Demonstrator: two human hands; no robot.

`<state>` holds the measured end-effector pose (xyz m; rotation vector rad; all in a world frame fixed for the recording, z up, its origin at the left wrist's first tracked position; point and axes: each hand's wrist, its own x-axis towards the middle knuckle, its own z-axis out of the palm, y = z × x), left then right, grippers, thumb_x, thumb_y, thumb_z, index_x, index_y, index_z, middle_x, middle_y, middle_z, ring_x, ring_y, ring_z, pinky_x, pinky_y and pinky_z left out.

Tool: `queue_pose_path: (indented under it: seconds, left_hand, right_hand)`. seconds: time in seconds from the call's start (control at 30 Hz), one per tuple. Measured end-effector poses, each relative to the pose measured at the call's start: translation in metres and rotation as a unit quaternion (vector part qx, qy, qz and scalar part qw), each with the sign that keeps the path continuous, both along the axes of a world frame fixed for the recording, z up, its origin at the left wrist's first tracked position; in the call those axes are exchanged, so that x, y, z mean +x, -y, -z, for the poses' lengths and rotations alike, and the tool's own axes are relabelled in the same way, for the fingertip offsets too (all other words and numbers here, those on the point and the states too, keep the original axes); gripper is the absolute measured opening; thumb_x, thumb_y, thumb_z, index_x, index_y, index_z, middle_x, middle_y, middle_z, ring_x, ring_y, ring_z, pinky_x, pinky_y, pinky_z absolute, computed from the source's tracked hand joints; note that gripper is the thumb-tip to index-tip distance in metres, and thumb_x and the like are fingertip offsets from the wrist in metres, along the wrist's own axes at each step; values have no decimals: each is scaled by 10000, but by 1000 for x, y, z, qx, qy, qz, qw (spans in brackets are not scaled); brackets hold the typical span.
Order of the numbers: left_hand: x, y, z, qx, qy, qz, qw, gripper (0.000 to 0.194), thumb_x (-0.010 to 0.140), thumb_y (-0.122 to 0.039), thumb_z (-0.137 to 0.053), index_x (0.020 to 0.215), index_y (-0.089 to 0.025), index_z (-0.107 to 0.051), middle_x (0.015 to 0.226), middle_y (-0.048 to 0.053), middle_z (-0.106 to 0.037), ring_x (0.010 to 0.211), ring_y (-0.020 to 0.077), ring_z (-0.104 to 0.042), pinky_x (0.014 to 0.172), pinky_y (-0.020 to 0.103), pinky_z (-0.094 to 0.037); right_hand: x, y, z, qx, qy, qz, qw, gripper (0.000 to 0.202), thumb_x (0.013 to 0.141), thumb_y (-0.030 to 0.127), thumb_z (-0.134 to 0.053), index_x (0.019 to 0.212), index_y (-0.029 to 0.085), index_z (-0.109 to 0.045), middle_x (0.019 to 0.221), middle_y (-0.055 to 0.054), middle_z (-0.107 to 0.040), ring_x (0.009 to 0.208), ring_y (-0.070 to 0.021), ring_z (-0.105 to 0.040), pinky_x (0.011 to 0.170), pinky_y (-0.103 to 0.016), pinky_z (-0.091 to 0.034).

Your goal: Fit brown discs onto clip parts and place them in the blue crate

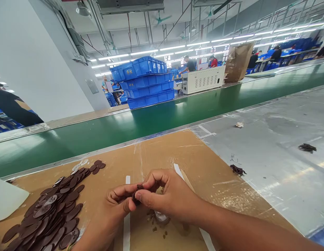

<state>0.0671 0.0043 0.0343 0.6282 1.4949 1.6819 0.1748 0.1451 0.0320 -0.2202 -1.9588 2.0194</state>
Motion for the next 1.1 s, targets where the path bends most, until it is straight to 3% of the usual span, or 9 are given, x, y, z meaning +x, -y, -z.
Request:
queue_pose_path:
  seconds: [1.1]
  left_hand:
    - [-2,-1,3,0,1,5,1000,420,533,-457,-877,871,-225,-788,885,50,-768,819,190,-676,778,249,-518]
  right_hand:
    - [0,2,-5,-1,3,4,1000,235,731,321,-706,686,175,-527,764,-18,-596,704,-151,-517,655,-289,-419]
